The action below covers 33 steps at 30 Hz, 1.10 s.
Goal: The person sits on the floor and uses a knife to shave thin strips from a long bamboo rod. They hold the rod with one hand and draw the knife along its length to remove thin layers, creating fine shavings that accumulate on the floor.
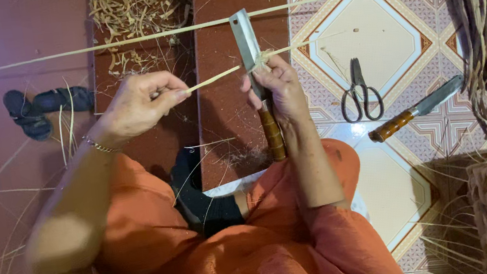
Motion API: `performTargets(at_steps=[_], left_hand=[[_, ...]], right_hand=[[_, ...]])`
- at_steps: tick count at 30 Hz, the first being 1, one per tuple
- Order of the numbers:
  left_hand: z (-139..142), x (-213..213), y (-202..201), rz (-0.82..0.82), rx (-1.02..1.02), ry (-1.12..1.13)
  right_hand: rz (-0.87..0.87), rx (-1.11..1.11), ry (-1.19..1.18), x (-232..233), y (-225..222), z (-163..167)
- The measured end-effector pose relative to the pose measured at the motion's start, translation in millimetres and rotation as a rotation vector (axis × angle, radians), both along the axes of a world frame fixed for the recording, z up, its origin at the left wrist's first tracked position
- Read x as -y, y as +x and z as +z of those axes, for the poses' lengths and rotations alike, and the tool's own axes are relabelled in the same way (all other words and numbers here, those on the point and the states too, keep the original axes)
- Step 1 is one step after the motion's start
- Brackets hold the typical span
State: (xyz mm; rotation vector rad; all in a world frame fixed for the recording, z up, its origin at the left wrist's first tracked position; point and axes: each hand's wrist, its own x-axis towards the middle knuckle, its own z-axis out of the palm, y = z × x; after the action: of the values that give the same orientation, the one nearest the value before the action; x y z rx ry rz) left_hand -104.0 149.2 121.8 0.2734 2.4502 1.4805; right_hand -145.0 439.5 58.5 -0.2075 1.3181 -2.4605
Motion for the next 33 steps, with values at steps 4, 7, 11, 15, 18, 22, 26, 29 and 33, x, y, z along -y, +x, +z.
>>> performTargets(at_steps=[4,7,11,15,18,22,26,29,33], left_hand=[[3,10,2,0.009,-0.008,0.023],[4,13,4,0.018,0.009,-0.018],[2,21,3,0.022,0.066,-0.055],[1,37,0,0.050,0.082,-0.110],[-4,39,0,-0.025,0.015,-0.075],[-10,43,-1,0.041,0.070,-0.121],[-10,60,-2,0.076,0.108,-0.200],[-13,74,0,0.172,0.111,-0.167],[-28,73,-8,0.161,0.110,0.024]], right_hand=[[-0.077,-0.001,-0.042,-13,-5,3],[-0.078,-0.014,-0.021,-17,-5,4],[-0.078,-0.003,0.009,-18,-8,2],[-0.172,0.000,-0.080,-32,-17,7],[-0.167,-0.041,-0.120,-41,-18,10],[-0.160,-0.035,-0.120,-43,-18,2],[-0.329,-0.050,-0.031,-67,-25,-15],[-0.563,-0.077,0.011,-117,-41,-21],[-0.457,0.037,-0.477,-128,-49,-33]])
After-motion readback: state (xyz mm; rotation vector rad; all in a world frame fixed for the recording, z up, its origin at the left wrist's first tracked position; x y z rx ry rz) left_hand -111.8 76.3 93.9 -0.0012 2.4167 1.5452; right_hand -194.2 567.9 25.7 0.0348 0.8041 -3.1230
